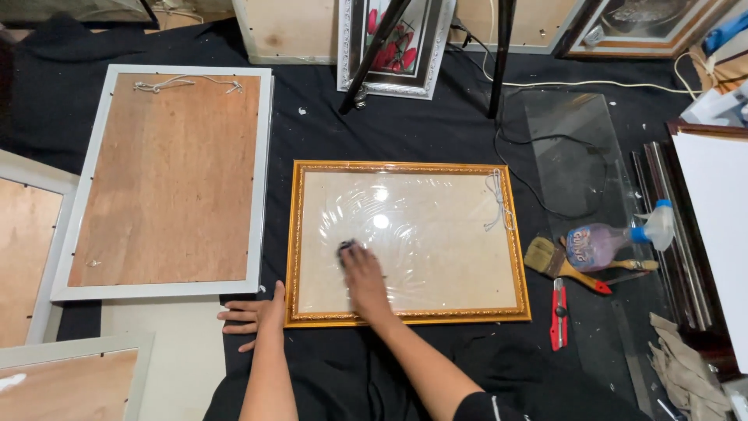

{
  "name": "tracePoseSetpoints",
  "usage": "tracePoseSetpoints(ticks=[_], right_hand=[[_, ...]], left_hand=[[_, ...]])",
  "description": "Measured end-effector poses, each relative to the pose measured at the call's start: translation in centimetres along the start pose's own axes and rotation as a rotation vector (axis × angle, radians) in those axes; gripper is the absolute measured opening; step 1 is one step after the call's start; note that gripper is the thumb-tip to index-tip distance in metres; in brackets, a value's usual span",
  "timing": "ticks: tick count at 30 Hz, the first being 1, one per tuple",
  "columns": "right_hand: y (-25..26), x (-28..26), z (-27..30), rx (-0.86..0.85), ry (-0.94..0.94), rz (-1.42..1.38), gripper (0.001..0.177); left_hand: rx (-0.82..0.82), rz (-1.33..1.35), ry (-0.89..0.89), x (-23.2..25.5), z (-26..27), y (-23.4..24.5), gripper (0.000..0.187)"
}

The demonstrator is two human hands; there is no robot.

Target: Cleaning the glass of a picture frame using a cloth and cleaning solution.

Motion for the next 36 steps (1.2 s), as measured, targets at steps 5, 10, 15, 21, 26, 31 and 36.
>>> tracePoseSetpoints(ticks=[5, 10, 15, 21, 26, 31, 36], right_hand=[[-1.0, -1.1, -3.2, -0.388, 0.072, -0.026, 0.069], [6.3, 8.4, -1.1, -0.380, -0.259, 0.106, 0.061], [16.3, 19.6, 4.8, -0.173, -0.797, 0.483, 0.049], [16.3, 12.5, -0.6, 0.012, -1.090, -0.057, 0.054], [5.0, 6.4, -5.9, -0.091, -0.739, -0.172, 0.071], [6.5, 4.1, -8.1, -0.069, -0.613, -0.470, 0.047], [10.9, 8.2, -4.5, 0.182, -0.664, 0.199, 0.037]], left_hand=[[-0.113, 0.055, -0.034, -0.3, -0.5, 0.6, 0.148], [-0.282, 0.040, -0.010, 0.6, 1.7, 4.2, 0.139], [-0.471, -0.045, 0.028, 1.1, 2.7, 7.0, 0.169], [-0.437, 0.001, 0.008, 1.2, 2.3, 6.3, 0.170], [-0.475, 0.002, 0.023, 1.0, 2.6, 6.8, 0.168], [-0.490, 0.015, 0.005, 1.3, 2.2, 6.6, 0.167], [-0.453, -0.014, 0.032, 1.2, 1.9, 5.9, 0.170]])
Point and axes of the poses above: each hand's wrist, its own z-axis away from the middle knuckle, its own y-axis out of the back of the hand, x = y × z, the point moved 1 cm from there along -z, towards the middle knuckle, and after that the axes turned 10 degrees about -x, right-handed, at the moved point
